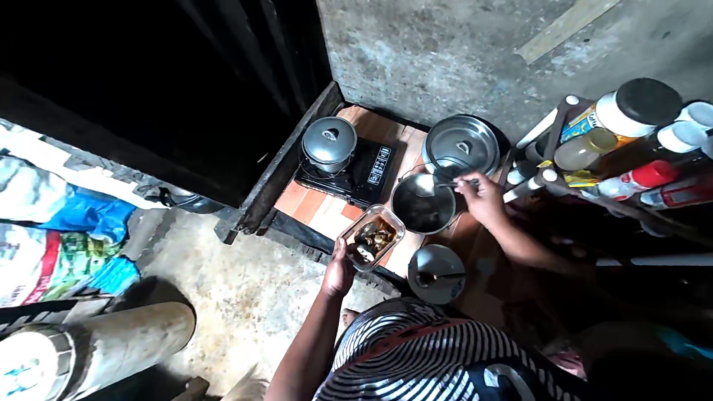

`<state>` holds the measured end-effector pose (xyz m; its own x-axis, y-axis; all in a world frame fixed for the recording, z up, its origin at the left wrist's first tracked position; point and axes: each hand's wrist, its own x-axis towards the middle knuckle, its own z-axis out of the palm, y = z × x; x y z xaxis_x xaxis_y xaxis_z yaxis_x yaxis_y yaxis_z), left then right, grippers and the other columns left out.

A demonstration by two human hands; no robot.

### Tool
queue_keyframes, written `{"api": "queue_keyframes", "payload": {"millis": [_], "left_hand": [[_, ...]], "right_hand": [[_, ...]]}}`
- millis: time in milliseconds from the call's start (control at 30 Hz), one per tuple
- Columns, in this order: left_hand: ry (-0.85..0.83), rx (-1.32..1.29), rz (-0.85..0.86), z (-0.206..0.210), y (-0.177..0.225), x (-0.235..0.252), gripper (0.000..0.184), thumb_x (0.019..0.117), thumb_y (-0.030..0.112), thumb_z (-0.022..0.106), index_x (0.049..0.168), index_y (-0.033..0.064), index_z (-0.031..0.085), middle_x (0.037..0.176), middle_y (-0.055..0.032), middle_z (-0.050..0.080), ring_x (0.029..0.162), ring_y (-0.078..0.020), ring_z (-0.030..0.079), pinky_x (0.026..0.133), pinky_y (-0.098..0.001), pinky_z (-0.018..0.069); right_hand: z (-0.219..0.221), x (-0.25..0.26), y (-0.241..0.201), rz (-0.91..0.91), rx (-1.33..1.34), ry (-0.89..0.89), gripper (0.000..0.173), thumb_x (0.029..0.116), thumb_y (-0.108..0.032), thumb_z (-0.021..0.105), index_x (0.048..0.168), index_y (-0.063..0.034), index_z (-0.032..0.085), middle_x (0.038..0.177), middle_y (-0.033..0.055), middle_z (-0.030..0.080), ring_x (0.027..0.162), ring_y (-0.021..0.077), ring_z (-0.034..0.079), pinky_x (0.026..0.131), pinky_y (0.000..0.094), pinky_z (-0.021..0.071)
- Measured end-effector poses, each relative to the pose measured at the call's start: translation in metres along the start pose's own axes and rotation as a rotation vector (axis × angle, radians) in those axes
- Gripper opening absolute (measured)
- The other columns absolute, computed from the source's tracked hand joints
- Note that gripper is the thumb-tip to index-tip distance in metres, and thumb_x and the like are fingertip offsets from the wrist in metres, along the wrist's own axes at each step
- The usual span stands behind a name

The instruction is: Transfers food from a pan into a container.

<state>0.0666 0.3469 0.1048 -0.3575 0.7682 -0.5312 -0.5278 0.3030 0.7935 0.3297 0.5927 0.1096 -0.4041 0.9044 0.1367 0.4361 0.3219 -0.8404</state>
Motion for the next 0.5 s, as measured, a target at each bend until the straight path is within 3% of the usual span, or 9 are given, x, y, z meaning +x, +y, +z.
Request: {"api": "queue_keyframes", "payload": {"millis": [133, 233, 300, 367, 500], "left_hand": [[0.080, -0.015, -0.030, -0.019, -0.009, -0.020, 0.057, 0.1110, 0.040, 0.010, 0.154, 0.0119, 0.035, 0.132, -0.0141, 0.063, 0.113, -0.0249, 0.066, 0.094, -0.0460, 0.0564], [0.166, -0.004, -0.050, -0.034, -0.015, -0.041, 0.056, 0.1110, 0.040, 0.010, 0.152, 0.0116, 0.036, 0.119, -0.0113, 0.069, 0.102, -0.0212, 0.070, 0.089, -0.0422, 0.0583], [0.224, -0.011, -0.045, -0.043, -0.018, -0.058, 0.054, 0.1107, 0.039, 0.012, 0.150, 0.0120, 0.037, 0.112, -0.0096, 0.072, 0.096, -0.0198, 0.071, 0.086, -0.0405, 0.0598], [0.271, -0.007, -0.043, -0.053, -0.021, -0.075, 0.055, 0.1103, 0.041, 0.012, 0.151, 0.0119, 0.035, 0.115, -0.0092, 0.072, 0.098, -0.0193, 0.072, 0.088, -0.0404, 0.0597], [0.361, -0.036, -0.042, -0.069, -0.027, -0.101, 0.057, 0.1098, 0.044, 0.010, 0.154, 0.0133, 0.030, 0.121, -0.0087, 0.071, 0.104, -0.0191, 0.071, 0.091, -0.0403, 0.0589]], "right_hand": [[0.040, -0.004, 0.061, 0.041, -0.366, -0.216, 0.026, 0.1067, -0.016, 0.054, 0.121, 0.0017, 0.067, 0.119, 0.0246, 0.069, 0.109, 0.0420, 0.069, 0.095, 0.0612, 0.0535], [0.056, -0.005, 0.083, 0.036, -0.494, -0.322, 0.026, 0.1073, -0.015, 0.052, 0.124, 0.0009, 0.065, 0.122, 0.0269, 0.067, 0.112, 0.0454, 0.067, 0.095, 0.0620, 0.0535], [0.064, -0.006, 0.098, 0.040, -0.498, -0.319, 0.026, 0.1073, -0.015, 0.052, 0.124, 0.0000, 0.066, 0.123, 0.0265, 0.067, 0.112, 0.0452, 0.068, 0.093, 0.0621, 0.0541], [0.071, -0.005, 0.109, 0.108, -0.442, -0.250, 0.027, 0.1073, -0.016, 0.052, 0.124, -0.0009, 0.066, 0.123, 0.0260, 0.068, 0.110, 0.0452, 0.069, 0.092, 0.0628, 0.0545], [0.075, 0.008, 0.116, 0.346, -0.230, -0.116, 0.032, 0.1083, -0.019, 0.050, 0.128, 0.0030, 0.063, 0.123, 0.0255, 0.068, 0.116, 0.0411, 0.066, 0.103, 0.0581, 0.0501]]}}
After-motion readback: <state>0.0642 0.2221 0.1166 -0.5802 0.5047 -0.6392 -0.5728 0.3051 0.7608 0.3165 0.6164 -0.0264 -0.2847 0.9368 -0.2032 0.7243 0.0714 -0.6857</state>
